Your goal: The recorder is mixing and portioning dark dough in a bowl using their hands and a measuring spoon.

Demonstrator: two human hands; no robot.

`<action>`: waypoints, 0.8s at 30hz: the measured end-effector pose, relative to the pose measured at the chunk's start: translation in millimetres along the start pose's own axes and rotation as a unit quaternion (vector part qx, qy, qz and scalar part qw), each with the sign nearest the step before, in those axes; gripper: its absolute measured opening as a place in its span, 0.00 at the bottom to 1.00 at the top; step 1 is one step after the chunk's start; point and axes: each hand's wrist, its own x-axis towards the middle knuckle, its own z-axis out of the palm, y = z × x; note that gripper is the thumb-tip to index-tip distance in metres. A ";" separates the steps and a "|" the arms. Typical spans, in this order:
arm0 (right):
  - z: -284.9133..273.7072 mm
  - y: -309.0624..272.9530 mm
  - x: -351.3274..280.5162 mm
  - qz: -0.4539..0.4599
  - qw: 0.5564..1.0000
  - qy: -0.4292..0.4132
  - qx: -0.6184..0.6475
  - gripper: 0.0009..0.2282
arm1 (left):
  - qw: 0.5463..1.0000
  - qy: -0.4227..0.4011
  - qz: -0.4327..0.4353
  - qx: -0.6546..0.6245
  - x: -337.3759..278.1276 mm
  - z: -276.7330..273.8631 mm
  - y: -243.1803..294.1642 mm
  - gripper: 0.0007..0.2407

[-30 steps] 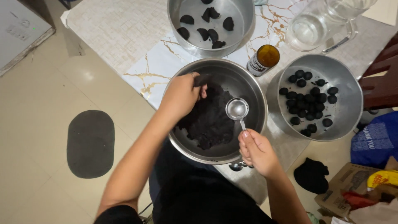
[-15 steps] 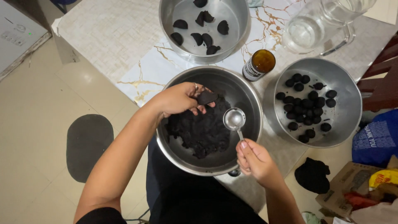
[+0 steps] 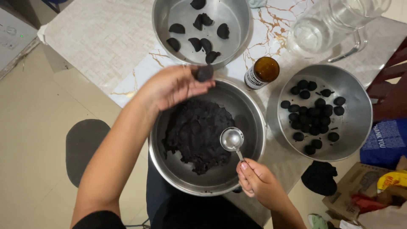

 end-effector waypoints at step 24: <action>25.5 -15.5 1.3 -0.036 0.990 0.034 -0.130 0.13 | 0.764 0.056 0.346 0.541 -98.5 102.1 -64.4 0.19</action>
